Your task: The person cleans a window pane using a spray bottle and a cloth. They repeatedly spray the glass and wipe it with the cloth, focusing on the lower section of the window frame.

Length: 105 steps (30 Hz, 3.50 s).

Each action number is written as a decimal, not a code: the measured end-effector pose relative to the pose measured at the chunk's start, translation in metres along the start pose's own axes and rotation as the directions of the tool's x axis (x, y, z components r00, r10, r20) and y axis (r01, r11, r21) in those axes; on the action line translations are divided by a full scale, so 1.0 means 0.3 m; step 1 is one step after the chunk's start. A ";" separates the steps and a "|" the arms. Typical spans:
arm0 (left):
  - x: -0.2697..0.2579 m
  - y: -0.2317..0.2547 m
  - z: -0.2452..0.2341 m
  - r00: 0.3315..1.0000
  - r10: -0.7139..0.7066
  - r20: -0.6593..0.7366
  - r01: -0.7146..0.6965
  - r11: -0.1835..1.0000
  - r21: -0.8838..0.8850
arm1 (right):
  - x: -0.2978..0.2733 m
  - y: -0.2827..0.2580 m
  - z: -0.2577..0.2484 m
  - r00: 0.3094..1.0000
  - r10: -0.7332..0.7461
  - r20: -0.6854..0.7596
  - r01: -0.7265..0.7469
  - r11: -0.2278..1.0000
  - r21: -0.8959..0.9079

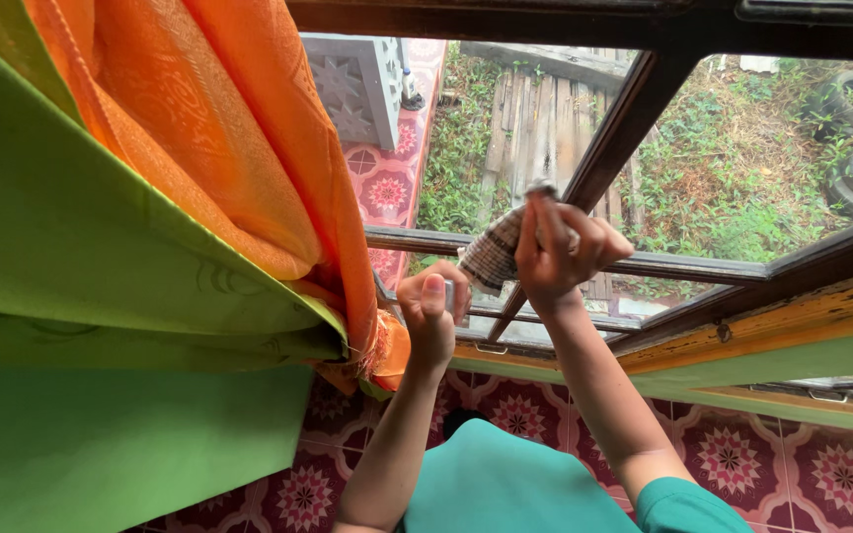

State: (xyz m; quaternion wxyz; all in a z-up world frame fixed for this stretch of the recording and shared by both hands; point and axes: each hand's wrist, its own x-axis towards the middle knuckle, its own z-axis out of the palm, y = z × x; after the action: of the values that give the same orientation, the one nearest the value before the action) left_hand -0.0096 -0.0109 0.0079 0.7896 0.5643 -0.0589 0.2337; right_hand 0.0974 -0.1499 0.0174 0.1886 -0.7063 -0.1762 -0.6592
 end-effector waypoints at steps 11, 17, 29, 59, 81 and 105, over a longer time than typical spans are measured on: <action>-0.032 -0.031 -0.047 0.995 -0.099 -0.030 0.097 0.994 -0.041 | 0.079 -0.047 0.070 0.999 0.010 -0.037 -0.009 0.999 0.033; -0.018 -0.037 -0.056 0.991 -0.132 -0.031 0.128 0.986 -0.105 | 0.062 -0.009 0.047 0.998 0.016 -0.066 -0.023 0.993 -0.115; -0.020 -0.046 -0.090 0.985 -0.153 -0.085 0.149 0.987 -0.057 | 0.201 -0.072 0.124 0.991 0.081 -0.106 -0.086 0.995 -0.041; 0.014 -0.052 -0.114 0.989 -0.141 -0.034 0.141 0.990 -0.010 | 0.151 -0.071 0.131 0.999 0.031 -0.030 -0.032 0.999 -0.039; 0.016 -0.031 -0.076 0.987 -0.160 -0.021 0.157 0.983 -0.093 | 0.257 -0.080 0.086 0.997 0.033 0.073 -0.029 0.998 -0.059; -0.051 -0.012 -0.137 0.992 -0.122 -0.009 0.120 0.986 -0.114 | 0.338 -0.083 0.086 0.979 0.189 -0.074 -0.202 0.939 -0.277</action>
State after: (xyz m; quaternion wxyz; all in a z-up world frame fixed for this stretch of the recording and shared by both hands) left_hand -0.0286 0.0214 -0.0153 0.8335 0.5193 -0.0312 0.1861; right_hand 0.1143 -0.1154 0.1177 0.1539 -0.7247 -0.0048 -0.6717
